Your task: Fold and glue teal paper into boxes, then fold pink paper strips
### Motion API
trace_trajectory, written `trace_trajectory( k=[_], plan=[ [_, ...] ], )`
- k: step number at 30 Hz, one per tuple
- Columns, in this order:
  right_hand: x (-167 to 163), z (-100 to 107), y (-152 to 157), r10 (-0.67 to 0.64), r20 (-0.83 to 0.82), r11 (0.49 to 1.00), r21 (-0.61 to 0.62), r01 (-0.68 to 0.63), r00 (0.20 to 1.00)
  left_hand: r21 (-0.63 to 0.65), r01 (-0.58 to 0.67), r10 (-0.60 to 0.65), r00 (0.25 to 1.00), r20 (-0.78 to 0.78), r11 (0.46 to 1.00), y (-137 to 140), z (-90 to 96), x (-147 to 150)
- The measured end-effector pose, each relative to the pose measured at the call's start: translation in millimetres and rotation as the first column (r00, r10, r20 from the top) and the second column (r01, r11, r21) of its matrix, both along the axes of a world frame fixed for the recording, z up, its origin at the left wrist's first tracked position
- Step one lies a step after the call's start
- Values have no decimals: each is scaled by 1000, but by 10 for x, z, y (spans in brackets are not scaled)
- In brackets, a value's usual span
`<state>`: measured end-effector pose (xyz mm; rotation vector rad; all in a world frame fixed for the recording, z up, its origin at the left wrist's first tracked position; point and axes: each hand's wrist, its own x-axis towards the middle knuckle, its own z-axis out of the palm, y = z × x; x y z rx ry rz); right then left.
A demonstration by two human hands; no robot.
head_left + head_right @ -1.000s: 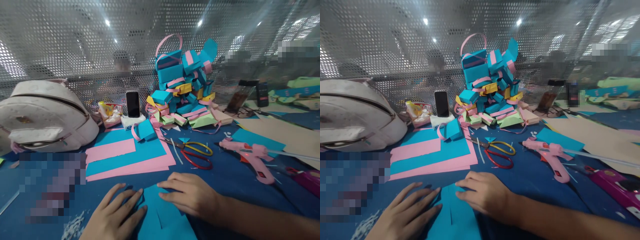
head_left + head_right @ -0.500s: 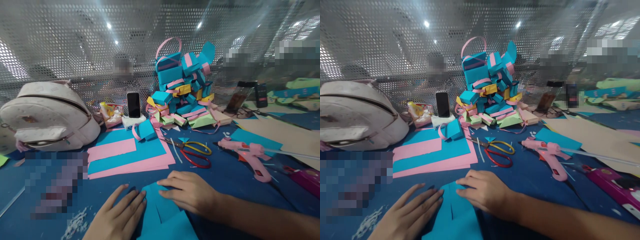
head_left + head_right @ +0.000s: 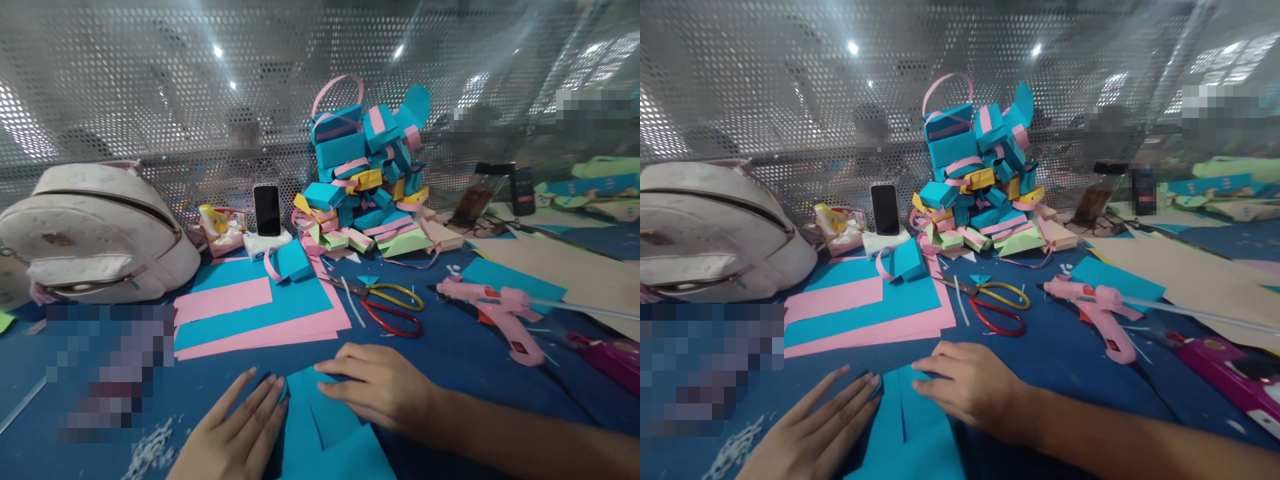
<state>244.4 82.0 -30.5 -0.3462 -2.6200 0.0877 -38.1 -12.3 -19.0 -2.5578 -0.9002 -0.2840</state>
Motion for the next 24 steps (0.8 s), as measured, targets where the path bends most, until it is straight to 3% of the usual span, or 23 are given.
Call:
trace_trajectory(
  k=[8, 13, 19, 24],
  plan=[
    [-3, 17, 1, 25, -34, 1000, -5, -25, 999, 52, -9, 14, 997, -79, 999, -42, 15, 35],
    [1, 20, 7, 26, -11, 1000, -8, -26, 1000, 10, 2, -1, 999, -52, 1000, 0, 25, 17],
    [-4, 33, 0, 21, -17, 1000, -11, -21, 1000, -54, 0, 3, 998, 65, 999, 27, 61, 51],
    [7, 27, -1, 36, -40, 999, -8, -37, 999, -44, -12, 20, 981, 192, 999, 22, -48, 48]
  ],
)
